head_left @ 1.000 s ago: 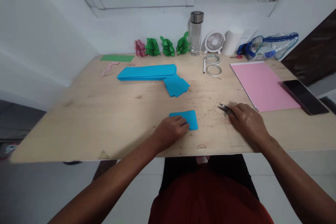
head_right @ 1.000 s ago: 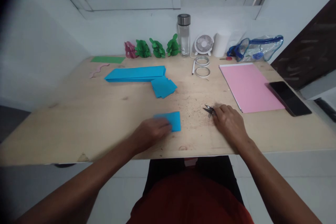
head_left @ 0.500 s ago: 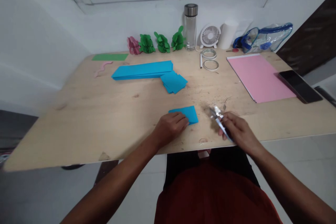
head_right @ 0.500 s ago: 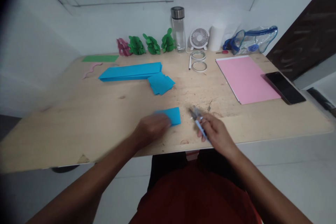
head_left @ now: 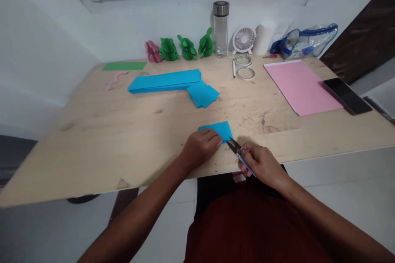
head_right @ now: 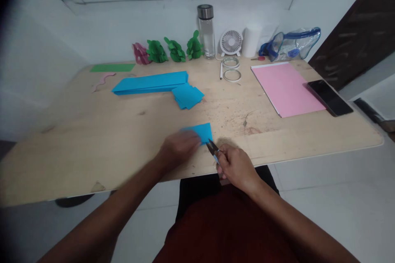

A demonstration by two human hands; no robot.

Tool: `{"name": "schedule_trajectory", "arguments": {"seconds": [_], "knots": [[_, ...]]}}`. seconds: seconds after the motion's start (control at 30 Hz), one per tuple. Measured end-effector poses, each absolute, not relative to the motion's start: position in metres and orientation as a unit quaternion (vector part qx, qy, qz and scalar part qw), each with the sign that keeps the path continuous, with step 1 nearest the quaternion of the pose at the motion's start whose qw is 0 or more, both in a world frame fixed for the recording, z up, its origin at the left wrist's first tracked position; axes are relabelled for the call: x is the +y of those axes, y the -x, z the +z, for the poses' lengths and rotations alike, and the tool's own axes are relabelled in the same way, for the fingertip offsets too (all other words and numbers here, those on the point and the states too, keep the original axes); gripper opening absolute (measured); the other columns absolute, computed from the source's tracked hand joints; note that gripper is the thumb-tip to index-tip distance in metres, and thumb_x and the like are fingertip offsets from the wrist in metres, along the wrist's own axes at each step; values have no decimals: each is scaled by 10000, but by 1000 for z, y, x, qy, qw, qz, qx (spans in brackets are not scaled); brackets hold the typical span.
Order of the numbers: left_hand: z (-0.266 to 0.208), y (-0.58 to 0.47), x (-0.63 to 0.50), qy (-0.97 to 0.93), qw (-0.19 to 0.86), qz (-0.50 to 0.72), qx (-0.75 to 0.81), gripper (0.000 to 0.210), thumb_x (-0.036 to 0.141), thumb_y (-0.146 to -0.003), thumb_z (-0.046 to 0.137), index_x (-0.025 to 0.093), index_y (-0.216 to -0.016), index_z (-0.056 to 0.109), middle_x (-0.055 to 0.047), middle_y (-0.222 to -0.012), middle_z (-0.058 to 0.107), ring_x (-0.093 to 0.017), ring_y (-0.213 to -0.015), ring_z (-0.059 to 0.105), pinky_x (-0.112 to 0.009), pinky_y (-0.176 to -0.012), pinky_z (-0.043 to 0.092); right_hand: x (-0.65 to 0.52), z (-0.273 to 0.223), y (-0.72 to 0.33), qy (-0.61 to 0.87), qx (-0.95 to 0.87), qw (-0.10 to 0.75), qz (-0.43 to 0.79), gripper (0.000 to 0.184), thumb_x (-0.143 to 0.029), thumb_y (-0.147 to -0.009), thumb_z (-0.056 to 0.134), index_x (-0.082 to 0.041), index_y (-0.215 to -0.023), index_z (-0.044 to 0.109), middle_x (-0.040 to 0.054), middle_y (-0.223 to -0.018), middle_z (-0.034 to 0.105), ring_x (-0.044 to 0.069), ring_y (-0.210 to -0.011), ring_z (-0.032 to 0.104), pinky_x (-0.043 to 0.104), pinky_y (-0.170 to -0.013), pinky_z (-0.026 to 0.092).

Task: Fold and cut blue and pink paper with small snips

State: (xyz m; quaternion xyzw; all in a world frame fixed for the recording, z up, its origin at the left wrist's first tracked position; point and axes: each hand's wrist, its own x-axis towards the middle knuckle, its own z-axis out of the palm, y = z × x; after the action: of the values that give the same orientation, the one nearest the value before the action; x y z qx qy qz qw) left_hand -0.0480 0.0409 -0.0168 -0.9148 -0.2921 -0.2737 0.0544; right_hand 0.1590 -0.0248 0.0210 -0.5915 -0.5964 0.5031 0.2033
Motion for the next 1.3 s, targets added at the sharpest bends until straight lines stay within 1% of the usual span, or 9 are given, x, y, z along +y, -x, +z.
{"name": "schedule_trajectory", "arguments": {"seconds": [0.3, 0.43, 0.5, 0.57, 0.7, 0.8, 0.9, 1.13, 1.3], "knots": [[-21, 50, 38, 914, 34, -271, -299, 219, 188, -909, 443, 170, -760, 603, -35, -737, 631, -152, -721, 577, -287, -665, 463, -18, 21, -160, 615, -573, 200, 503, 237, -338, -908, 421, -203, -729, 495, 13, -621, 666, 111, -450, 584, 243, -502, 465], [-24, 50, 35, 909, 36, -270, -316, 172, 216, -902, 466, 165, -945, 625, -99, -1002, 667, -206, -906, 607, -359, -769, 490, -16, 20, -161, 620, -567, 206, 501, 232, -321, -913, 417, -202, -730, 495, 19, -624, 671, 112, -462, 596, 240, -502, 471], [-25, 49, 34, 909, 37, -255, -327, 228, 230, -898, 467, 152, -1063, 603, -143, -1181, 615, -244, -1002, 588, -401, -806, 488, -16, 20, -161, 621, -569, 204, 499, 222, -309, -913, 416, -203, -735, 495, 18, -621, 671, 110, -461, 596, 238, -502, 472], [-25, 48, 33, 913, 29, -231, -335, 283, 233, -894, 458, 142, -1133, 578, -164, -1278, 558, -268, -1049, 568, -432, -826, 481, -16, 21, -160, 622, -572, 201, 495, 207, -299, -911, 416, -203, -746, 497, 16, -620, 670, 108, -459, 594, 237, -502, 472], [-23, 47, 33, 919, 5, -197, -341, 314, 239, -897, 439, 149, -1165, 575, -142, -1273, 570, -284, -1065, 555, -468, -869, 458, -18, 20, -158, 621, -575, 210, 489, 185, -293, -904, 419, -203, -760, 494, 4, -608, 658, 110, -452, 591, 235, -490, 467], [-21, 48, 34, 919, -11, -201, -338, 324, 227, -893, 431, 159, -1174, 578, -117, -1251, 584, -300, -1172, 495, -502, -960, 402, -20, 18, -156, 624, -553, 227, 504, 161, -298, -898, 417, -204, -792, 494, -5, -608, 644, 114, -450, 593, 222, -444, 450], [-22, 49, 36, 924, -29, -203, -324, 361, 202, -877, 438, 150, -1215, 554, -128, -1248, 571, -291, -1240, 442, -491, -1020, 364, -23, 16, -153, 630, -520, 238, 525, 144, -310, -898, 413, -207, -836, 493, -16, -604, 626, 107, -433, 573, 207, -406, 425], [-19, 48, 38, 931, -50, -170, -318, 401, 170, -858, 444, 200, -1246, 538, -143, -1366, 463, -301, -1248, 422, -508, -1016, 355, -28, 15, -150, 626, -459, 267, 571, 156, -339, -888, 435, -204, -943, 492, -15, -653, 627, 99, -465, 567, 203, -426, 430], [-17, 49, 40, 933, -72, -145, -322, 352, 230, -877, 444, 198, -1206, 565, -158, -1415, 400, -330, -1307, 344, -555, -1028, 309, -28, 16, -149, 616, -427, 299, 590, 195, -382, -886, 448, -194, -922, 487, -17, -642, 612, 97, -457, 560, 219, -440, 447]]}}
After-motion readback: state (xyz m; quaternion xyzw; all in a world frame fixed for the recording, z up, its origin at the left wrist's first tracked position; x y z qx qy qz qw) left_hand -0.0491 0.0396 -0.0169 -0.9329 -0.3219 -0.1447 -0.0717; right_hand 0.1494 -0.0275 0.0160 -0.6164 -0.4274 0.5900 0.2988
